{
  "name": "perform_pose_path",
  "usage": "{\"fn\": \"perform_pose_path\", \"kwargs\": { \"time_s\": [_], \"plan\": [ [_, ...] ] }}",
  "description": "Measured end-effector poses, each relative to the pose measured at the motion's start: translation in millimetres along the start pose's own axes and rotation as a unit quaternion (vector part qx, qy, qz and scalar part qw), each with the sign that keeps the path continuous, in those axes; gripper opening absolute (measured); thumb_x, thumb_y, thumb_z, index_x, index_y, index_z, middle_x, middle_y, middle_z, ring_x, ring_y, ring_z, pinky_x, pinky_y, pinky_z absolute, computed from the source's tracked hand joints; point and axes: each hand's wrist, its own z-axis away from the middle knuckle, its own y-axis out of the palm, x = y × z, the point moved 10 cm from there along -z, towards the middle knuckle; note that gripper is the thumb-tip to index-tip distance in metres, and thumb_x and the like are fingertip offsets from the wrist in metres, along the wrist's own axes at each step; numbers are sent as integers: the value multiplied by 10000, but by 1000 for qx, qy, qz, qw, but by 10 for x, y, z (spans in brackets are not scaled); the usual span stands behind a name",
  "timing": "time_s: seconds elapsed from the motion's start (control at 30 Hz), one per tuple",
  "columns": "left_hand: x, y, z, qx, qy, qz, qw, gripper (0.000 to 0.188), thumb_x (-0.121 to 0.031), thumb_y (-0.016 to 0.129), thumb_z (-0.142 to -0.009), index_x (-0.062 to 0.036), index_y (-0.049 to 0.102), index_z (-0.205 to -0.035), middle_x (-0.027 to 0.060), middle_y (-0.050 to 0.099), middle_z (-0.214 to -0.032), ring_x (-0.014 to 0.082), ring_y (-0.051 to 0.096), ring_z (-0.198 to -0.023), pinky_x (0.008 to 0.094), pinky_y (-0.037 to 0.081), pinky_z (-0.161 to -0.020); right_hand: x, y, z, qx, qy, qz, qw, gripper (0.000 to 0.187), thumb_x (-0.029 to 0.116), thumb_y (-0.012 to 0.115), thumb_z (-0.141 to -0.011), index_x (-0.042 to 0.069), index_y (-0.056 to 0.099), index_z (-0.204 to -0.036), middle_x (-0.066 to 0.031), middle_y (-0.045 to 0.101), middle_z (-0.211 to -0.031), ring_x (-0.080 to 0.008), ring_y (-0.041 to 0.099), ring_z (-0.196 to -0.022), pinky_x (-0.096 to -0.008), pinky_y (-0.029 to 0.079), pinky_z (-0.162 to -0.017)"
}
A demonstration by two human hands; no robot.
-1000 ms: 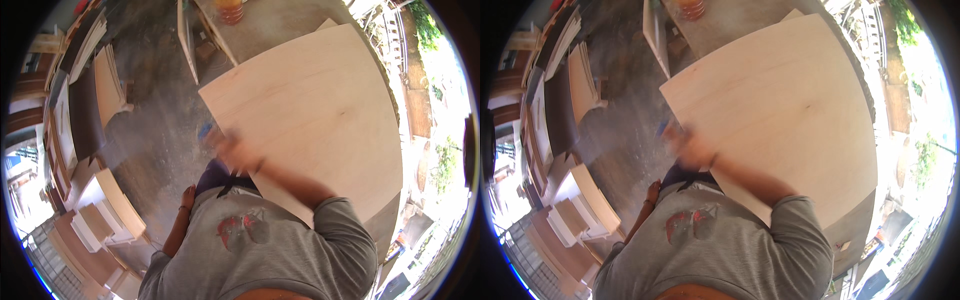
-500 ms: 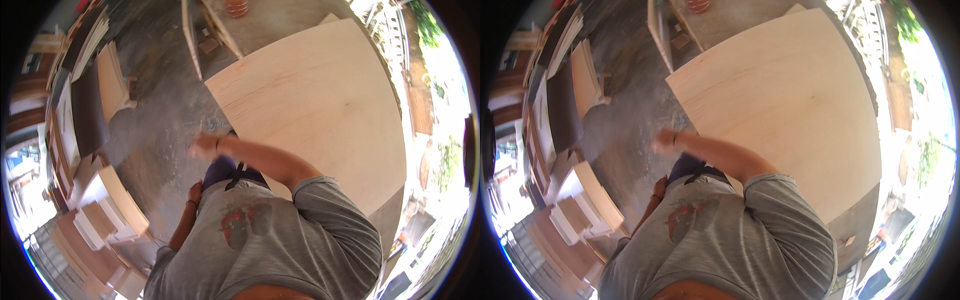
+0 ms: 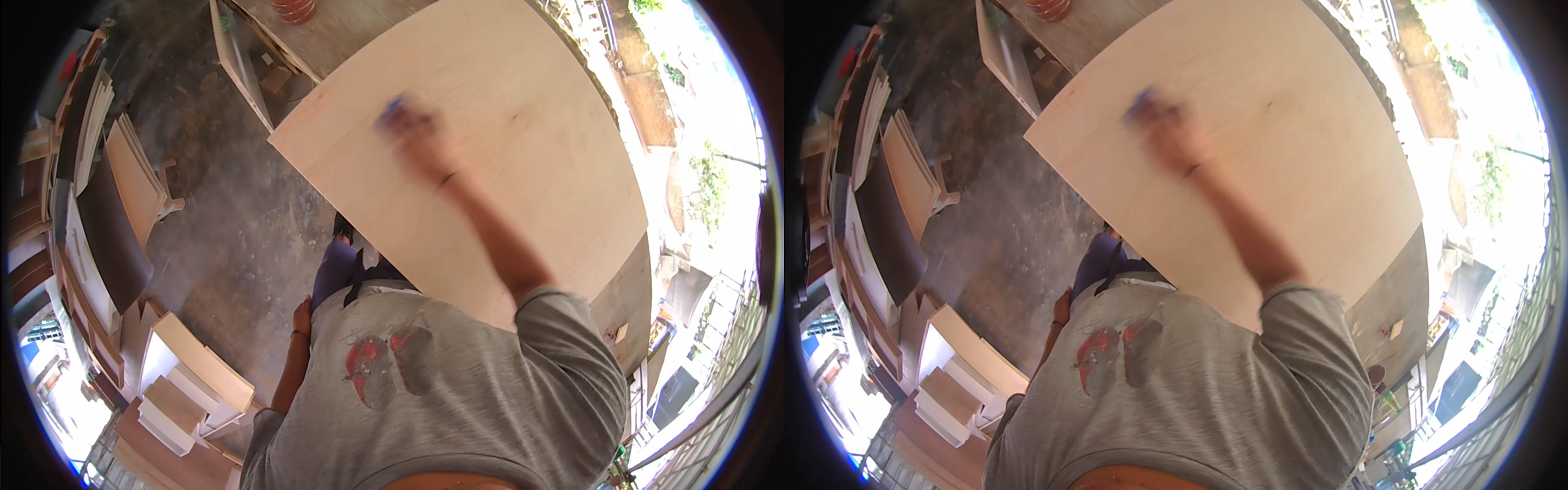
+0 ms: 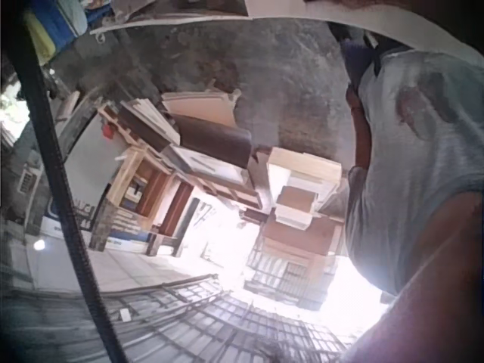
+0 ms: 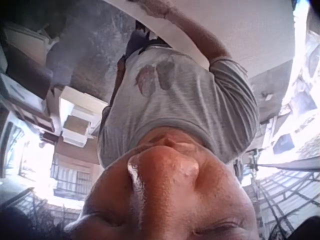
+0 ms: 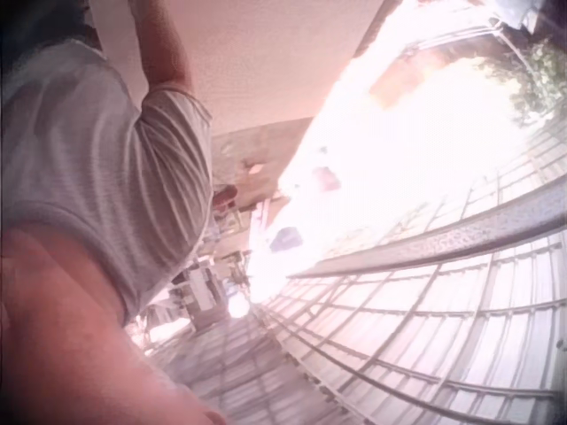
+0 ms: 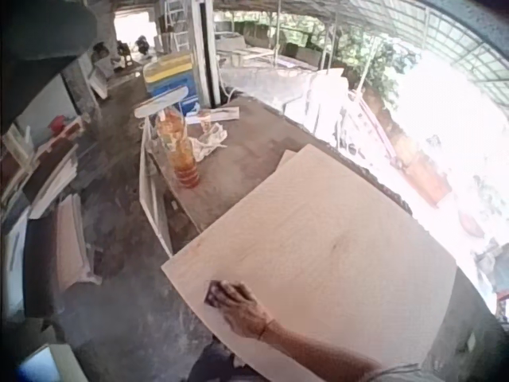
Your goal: The person sands a piece of plywood with a blue block, pours an orange liquid from a plastic bottle onto the surface, and spreads it across the wood using a white scraper.
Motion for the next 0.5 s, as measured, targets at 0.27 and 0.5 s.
{"fn": "perform_pose_path", "kwargs": {
  "time_s": [0.27,0.5],
  "plan": [
    [101,72,-378,-38,74,9,997,415,-344,376,-920,-11,609,-1004,199,619,-955,351,574,-917,402,446,-779,281,6,433,45,7,-542,839,377,187,359,-906,92,445,-1261,-93,395,-1343,-219,325,-1263,-448,238,-1022],
    [-1,145,-269,47,82,-131,987,387,-283,313,-961,-34,606,-1003,188,621,-934,329,588,-886,408,457,-748,-2084,-680,1468,-29,237,155,959,485,126,386,-854,105,368,-1338,-112,344,-1396,-277,254,-1314,-513,255,-1005]
  ]
}}
